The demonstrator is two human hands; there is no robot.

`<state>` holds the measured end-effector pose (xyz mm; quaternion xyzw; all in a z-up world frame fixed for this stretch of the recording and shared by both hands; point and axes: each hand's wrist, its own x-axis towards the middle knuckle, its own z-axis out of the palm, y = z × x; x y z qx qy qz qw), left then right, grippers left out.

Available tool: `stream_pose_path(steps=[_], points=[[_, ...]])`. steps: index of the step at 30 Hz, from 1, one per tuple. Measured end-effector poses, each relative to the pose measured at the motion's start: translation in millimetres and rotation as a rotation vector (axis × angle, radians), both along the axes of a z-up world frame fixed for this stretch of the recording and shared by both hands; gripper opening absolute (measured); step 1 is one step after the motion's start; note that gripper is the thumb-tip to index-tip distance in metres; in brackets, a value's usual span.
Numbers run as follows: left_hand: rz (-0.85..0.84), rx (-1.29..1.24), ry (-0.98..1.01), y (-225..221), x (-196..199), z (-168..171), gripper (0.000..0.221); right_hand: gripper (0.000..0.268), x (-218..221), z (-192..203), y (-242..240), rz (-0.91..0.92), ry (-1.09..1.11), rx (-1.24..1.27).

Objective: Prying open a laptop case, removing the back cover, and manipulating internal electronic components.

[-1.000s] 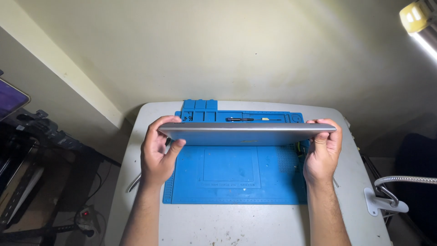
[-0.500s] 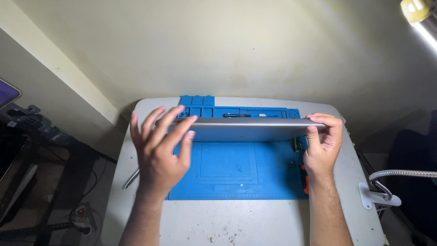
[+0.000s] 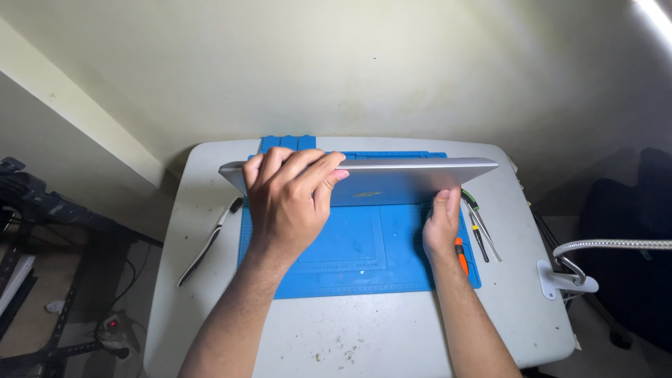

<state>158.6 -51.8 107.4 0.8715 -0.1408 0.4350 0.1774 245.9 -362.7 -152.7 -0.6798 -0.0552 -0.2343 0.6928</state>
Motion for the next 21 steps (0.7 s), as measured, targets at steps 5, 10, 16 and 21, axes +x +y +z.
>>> stream_pose_path(steps=[5, 10, 16, 21], points=[[-0.036, -0.009, 0.013, 4, 17, -1, 0.025, 0.044, 0, 24, 11, 0.076, 0.016, 0.067], [-0.054, 0.011, 0.050, 7, 25, 5, 0.027, 0.031, 13, 20, 13, 0.064, 0.065, 0.169], [-0.070, 0.013, 0.111, 11, 31, 11, 0.026, 0.040, -13, 66, 34, 0.084, 0.223, 0.130], [-0.047, 0.036, 0.139, 11, 29, 11, 0.025, 0.047, -11, 79, 45, 0.113, 0.274, 0.144]])
